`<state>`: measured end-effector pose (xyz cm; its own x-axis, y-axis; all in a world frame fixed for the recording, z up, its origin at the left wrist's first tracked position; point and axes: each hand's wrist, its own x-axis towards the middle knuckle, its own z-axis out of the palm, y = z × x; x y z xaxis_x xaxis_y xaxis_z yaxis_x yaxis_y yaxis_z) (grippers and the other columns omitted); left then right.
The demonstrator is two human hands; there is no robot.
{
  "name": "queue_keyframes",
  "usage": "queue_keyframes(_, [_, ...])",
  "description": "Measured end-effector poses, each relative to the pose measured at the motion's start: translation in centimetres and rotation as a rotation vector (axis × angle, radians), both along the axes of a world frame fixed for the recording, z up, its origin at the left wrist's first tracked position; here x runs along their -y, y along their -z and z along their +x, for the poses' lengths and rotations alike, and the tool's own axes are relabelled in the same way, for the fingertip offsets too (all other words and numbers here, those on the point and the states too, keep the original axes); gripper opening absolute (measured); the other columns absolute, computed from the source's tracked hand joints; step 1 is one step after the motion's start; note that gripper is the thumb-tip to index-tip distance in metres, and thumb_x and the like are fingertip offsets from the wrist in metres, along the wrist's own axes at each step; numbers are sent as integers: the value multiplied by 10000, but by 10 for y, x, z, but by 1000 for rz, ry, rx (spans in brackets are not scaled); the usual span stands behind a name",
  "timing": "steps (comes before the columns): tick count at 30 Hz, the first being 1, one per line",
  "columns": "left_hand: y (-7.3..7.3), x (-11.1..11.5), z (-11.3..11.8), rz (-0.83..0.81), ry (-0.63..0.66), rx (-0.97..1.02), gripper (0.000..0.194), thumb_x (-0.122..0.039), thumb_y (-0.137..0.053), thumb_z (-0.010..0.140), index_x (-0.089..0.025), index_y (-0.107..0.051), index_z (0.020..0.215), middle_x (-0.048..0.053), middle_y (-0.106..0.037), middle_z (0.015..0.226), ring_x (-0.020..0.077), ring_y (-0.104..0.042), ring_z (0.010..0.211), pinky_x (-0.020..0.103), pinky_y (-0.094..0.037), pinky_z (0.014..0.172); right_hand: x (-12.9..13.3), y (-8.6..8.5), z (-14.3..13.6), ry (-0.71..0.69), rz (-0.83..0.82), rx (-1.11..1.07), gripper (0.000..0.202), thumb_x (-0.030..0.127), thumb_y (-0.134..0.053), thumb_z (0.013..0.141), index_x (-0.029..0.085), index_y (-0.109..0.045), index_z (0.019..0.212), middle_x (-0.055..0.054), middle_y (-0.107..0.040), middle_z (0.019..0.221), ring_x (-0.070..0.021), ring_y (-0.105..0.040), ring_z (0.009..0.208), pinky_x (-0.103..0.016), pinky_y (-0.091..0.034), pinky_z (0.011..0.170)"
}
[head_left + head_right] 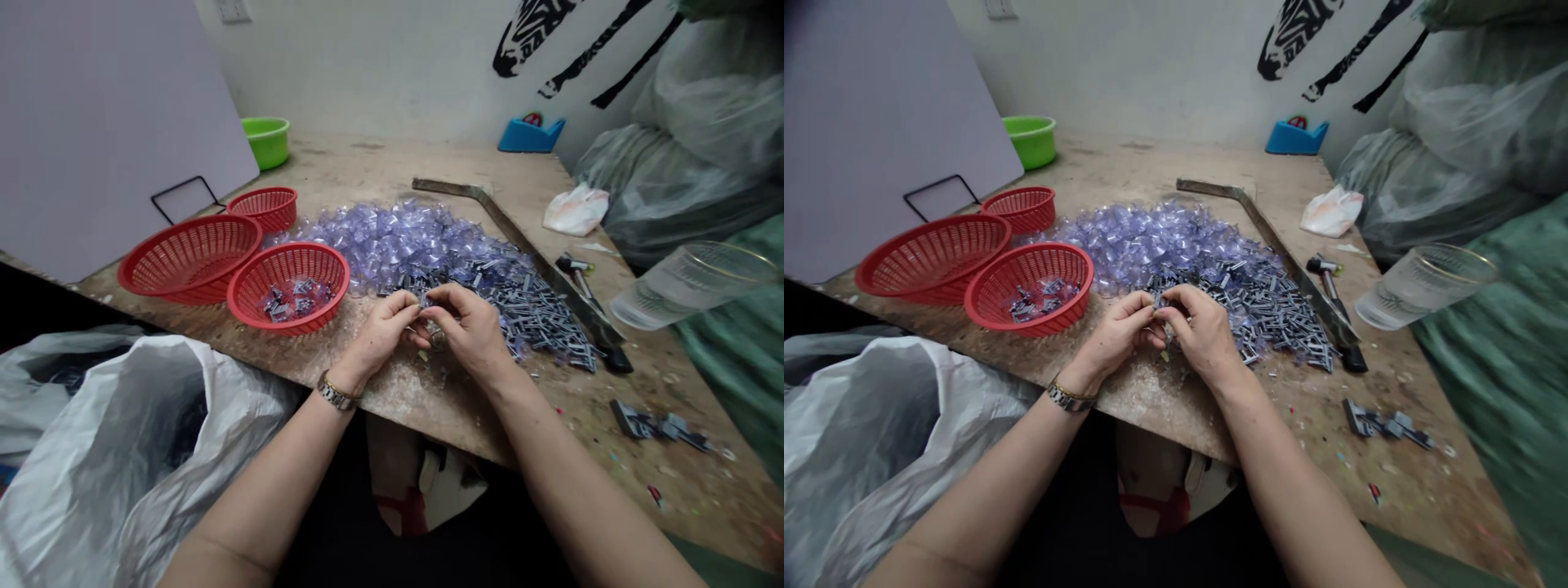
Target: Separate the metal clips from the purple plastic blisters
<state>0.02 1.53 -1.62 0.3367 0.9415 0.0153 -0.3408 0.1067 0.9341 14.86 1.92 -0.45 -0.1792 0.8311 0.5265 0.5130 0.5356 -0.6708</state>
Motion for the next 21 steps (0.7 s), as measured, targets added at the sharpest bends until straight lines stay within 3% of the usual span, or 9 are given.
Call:
queue_keyframes(10, [0,3,1,25,-55,-46,234,-359,-620,779,-173,-482,808,-48,-549,671,73,-594,553,185,-533,529,2,-3,5,-12,219,212,143,357,-552,891,215,-565,896,-50,-631,799,-201,-584,740,-311,-451,707])
queue_keyframes(21, [-1,3,1,42,-54,-66,259,-374,-632,774,-165,-483,810,-47,-537,684,67,-596,563,179,-534,532,3,-4,2,20,180,192,54,275,-555,873,227,-557,848,-33,-620,772,-193,-570,713,-305,-441,684])
